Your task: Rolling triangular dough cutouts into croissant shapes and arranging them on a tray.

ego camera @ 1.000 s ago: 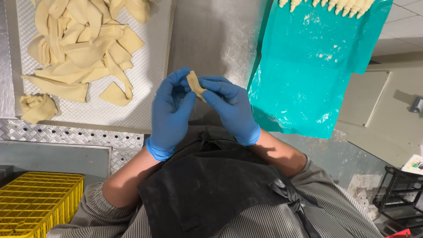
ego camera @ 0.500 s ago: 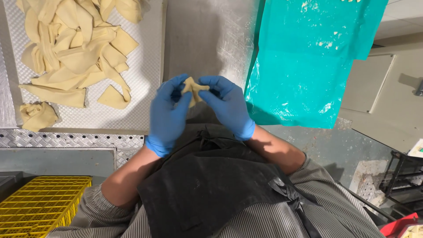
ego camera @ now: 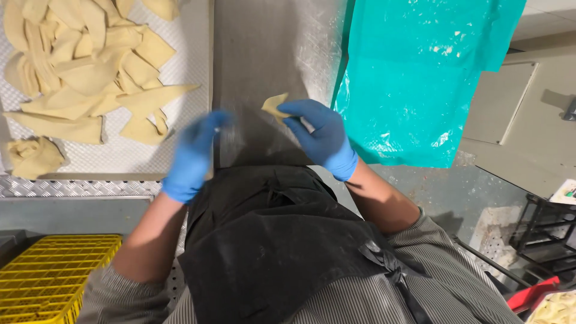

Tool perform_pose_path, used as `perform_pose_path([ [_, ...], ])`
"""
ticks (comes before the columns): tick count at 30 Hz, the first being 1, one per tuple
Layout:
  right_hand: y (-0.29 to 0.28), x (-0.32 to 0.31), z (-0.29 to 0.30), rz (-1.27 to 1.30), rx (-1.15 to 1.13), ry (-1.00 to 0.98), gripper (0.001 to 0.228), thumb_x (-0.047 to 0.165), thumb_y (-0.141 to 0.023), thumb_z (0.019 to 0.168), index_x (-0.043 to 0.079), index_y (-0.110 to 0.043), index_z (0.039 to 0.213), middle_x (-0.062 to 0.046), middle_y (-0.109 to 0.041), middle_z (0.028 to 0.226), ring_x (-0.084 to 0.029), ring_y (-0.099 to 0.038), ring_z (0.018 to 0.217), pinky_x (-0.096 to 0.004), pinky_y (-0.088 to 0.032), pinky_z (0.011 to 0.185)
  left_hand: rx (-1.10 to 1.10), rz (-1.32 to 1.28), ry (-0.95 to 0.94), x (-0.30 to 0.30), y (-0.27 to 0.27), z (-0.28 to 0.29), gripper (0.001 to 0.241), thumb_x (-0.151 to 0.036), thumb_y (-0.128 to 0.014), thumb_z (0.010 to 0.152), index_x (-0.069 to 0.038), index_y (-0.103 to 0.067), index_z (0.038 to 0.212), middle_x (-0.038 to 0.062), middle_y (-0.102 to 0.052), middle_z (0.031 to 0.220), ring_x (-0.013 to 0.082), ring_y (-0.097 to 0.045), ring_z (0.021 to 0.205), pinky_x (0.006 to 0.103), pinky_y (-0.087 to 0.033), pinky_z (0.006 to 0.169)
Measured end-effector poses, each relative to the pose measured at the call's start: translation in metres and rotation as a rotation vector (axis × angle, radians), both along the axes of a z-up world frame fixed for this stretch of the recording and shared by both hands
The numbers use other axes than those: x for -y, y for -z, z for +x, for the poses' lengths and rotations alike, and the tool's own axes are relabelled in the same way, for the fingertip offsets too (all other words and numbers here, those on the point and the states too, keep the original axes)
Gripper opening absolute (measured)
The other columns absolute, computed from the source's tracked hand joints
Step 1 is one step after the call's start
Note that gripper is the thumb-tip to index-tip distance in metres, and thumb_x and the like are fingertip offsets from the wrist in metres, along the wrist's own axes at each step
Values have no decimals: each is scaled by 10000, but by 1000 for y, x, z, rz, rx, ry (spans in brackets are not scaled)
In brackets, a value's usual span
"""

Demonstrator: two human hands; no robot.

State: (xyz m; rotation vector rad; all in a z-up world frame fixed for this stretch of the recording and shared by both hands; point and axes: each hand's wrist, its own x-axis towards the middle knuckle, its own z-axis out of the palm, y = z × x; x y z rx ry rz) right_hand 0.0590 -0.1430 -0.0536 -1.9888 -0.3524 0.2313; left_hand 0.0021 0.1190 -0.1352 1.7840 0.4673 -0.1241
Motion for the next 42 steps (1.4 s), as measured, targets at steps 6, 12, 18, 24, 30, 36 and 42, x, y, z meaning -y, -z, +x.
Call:
perform_pose_path([
  [6, 14, 10, -11, -79, 86, -411, 355, 141, -767, 901, -23, -689, 1206, -229, -682, 1267, -293, -677, 1098, -362, -557, 903, -543, -1030, 78, 88, 25, 18, 578, -432, -491, 1029, 60, -614, 1306, 183, -686, 1152, 258, -697, 1005, 383, -563, 899],
  [12, 110, 35, 0, 369, -809, 285, 312, 225, -567, 1090, -35, -696, 1207, -143, -724, 1112, -233, -699, 1009, -350, -581, 940, -354, -1021, 102, 104, 42, 22, 497, -278, -591, 978, 21, -550, 1372, 118, -691, 1233, 238, -685, 1132, 366, -584, 962],
  [18, 129, 24, 34, 661, -950, 342, 326, 95, -663, 983, -46, -613, 1273, -156, -724, 1129, -271, -710, 1053, -412, -589, 959, -631, -889, 136, 91, 73, -8, 602, -410, -583, 1023, 32, -504, 1425, 159, -645, 1339, 273, -670, 1213, 388, -566, 1025],
  [24, 142, 30, 7, 485, -1100, 210, 318, 74, -668, 942, -27, -625, 1241, -145, -736, 1099, -253, -738, 1049, -391, -605, 972, -8, 14, 212, 72, 84, -28, 575, -342, -641, 1037, -7, -497, 1482, 176, -630, 1396, 313, -605, 1295, 398, -493, 1097],
  [30, 182, 25, 21, 359, -886, 109, 275, 87, -665, 972, -32, -649, 1219, -118, -735, 1110, -173, -711, 1018, -307, -592, 927, 341, 521, 1115, 99, 129, -16, 571, -341, -619, 995, -143, -456, 1506, 91, -493, 1545, 237, -469, 1460, 382, -375, 1233],
  [36, 162, 23, 85, 150, -806, 25, 322, 122, -699, 961, -39, -663, 1238, -121, -763, 1086, -187, -744, 972, -312, -603, 852, 481, 573, 1238, 104, 136, -18, 829, -520, -567, 954, -80, -290, 1601, 98, -284, 1670, 230, -276, 1536, 397, -222, 1259],
  [42, 171, 46, 162, 25, -700, -175, 263, 162, -701, 990, -8, -687, 1190, -131, -773, 1021, -211, -793, 938, -354, -664, 857, 480, 591, 1272, 107, 139, -14, 821, -533, -530, 969, -91, -259, 1605, 89, -240, 1686, 229, -231, 1546, 384, -185, 1264],
])
